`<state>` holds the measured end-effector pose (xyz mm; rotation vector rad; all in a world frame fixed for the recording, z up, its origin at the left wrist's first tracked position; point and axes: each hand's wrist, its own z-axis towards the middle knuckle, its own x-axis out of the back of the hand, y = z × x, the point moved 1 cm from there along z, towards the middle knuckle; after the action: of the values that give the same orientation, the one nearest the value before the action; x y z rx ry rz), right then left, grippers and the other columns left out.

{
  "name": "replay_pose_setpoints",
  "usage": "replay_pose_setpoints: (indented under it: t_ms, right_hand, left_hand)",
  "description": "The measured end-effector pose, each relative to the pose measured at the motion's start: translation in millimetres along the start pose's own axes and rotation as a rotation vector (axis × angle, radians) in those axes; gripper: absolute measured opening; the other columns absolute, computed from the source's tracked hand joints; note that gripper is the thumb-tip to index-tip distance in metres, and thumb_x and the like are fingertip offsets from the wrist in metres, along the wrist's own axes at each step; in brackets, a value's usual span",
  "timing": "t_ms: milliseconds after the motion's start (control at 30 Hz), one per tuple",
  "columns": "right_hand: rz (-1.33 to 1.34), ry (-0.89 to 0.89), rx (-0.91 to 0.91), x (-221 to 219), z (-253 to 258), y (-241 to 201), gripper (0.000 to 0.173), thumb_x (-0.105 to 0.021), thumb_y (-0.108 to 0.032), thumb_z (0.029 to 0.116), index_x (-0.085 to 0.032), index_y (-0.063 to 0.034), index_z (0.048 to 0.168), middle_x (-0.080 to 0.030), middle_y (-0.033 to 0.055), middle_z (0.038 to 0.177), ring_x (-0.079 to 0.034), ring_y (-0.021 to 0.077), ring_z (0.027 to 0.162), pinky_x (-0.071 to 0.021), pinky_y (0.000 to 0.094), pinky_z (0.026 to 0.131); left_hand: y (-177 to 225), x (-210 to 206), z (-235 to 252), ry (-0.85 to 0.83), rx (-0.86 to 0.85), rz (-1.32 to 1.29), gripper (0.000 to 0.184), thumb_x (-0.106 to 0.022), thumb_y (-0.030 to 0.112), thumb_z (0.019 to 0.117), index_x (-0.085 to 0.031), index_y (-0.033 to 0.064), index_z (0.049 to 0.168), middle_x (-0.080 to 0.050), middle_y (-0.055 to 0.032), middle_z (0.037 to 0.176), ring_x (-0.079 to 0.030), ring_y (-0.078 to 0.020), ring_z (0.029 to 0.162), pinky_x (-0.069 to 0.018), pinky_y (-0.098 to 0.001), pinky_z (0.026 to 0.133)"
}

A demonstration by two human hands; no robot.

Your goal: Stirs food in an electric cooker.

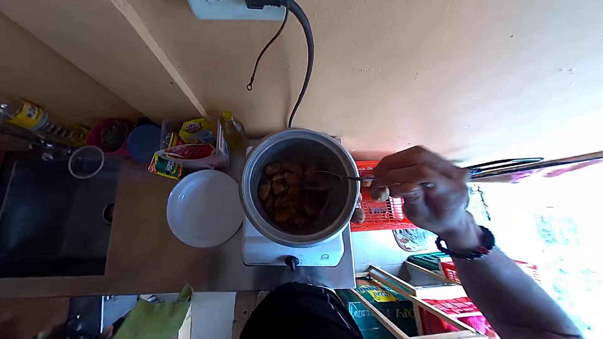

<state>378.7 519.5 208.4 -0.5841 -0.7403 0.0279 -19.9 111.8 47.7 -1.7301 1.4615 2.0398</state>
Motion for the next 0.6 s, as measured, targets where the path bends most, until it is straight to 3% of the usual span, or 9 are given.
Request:
replay_pose_setpoints:
  t_ms: [33, 133, 233, 333, 433, 500, 600]
  right_hand:
    - [-0.033, -0.026, 0.037, -6.1, -5.5, 2.2, 0.036, -0.045, -0.030, 0.1103, -0.066, -0.0051, 0.096, -0.068, 0.0084, 0.103, -0.067, 0.0126, 0.101, -0.0578, 0.0267, 0.085]
    - [-0.077, -0.047, 0.090, -17.5, -27.7, 4.9, 0.035, -0.048, -0.028, 0.1091, -0.069, -0.0040, 0.096, -0.072, 0.0120, 0.100, -0.070, 0.0171, 0.099, -0.0580, 0.0301, 0.084]
    - [-0.070, -0.010, 0.087, -31.7, -48.5, 2.5, 0.034, -0.048, -0.027, 0.1095, -0.068, -0.0050, 0.094, -0.072, 0.0100, 0.095, -0.070, 0.0145, 0.092, -0.0577, 0.0274, 0.082]
    - [-0.124, 0.005, 0.054, -41.2, -66.3, -2.2, 0.032, -0.045, -0.028, 0.1104, -0.068, -0.0076, 0.100, -0.072, 0.0091, 0.098, -0.069, 0.0132, 0.093, -0.0536, 0.0266, 0.080]
    - [-0.146, 0.030, 0.031, -49.1, -77.7, -3.3, 0.030, -0.047, -0.028, 0.1102, -0.068, -0.0077, 0.103, -0.072, 0.0092, 0.100, -0.068, 0.0130, 0.095, -0.0539, 0.0257, 0.083]
    - [-0.147, 0.026, 0.033, -51.7, -81.0, -4.3, 0.029, -0.048, -0.027, 0.1097, -0.068, -0.0073, 0.103, -0.072, 0.0101, 0.100, -0.069, 0.0147, 0.095, -0.0547, 0.0258, 0.082]
    - [-0.152, -0.032, 0.096, -52.0, -80.7, -7.3, 0.030, -0.048, -0.028, 0.1099, -0.069, -0.0077, 0.104, -0.073, 0.0109, 0.098, -0.070, 0.0182, 0.091, -0.0559, 0.0286, 0.078]
  left_hand:
    - [-8.3, -7.1, 13.3, -0.023, -0.014, 0.035, 0.030, -0.067, 0.032, 0.0933, -0.076, 0.0084, 0.109, -0.076, -0.0090, 0.109, -0.071, -0.0193, 0.107, -0.0583, -0.0405, 0.095]
    - [-33.3, 6.0, 45.0, -0.178, 0.071, -0.025, 0.037, -0.065, 0.039, 0.0956, -0.072, 0.0124, 0.121, -0.073, -0.0082, 0.119, -0.068, -0.0208, 0.115, -0.0539, -0.0440, 0.102]
    - [-53.2, -22.2, 57.0, -0.070, 0.025, -0.019, 0.035, -0.060, 0.041, 0.0986, -0.073, 0.0122, 0.115, -0.074, -0.0068, 0.113, -0.070, -0.0189, 0.108, -0.0584, -0.0408, 0.094]
    - [-77.5, -52.0, 58.7, -0.017, 0.162, 0.018, 0.029, -0.062, 0.034, 0.0984, -0.074, 0.0099, 0.111, -0.075, -0.0093, 0.111, -0.072, -0.0207, 0.104, -0.0607, -0.0400, 0.089]
    - [-111.3, -76.7, 53.5, 0.038, 0.350, 0.031, 0.030, -0.039, 0.016, 0.1047, -0.067, 0.0056, 0.110, -0.075, -0.0133, 0.107, -0.074, -0.0236, 0.098, -0.0628, -0.0401, 0.083]
    - [-132.4, -95.2, 47.4, 0.065, 0.447, 0.039, 0.033, -0.031, 0.011, 0.1063, -0.063, 0.0045, 0.111, -0.075, -0.0137, 0.106, -0.075, -0.0234, 0.096, -0.0634, -0.0386, 0.082]
    - [-154.9, -129.3, 39.4, 0.110, 0.505, 0.182, 0.026, -0.028, 0.011, 0.1097, -0.050, 0.0069, 0.122, -0.072, -0.0107, 0.109, -0.074, -0.0215, 0.097, -0.0630, -0.0376, 0.083]
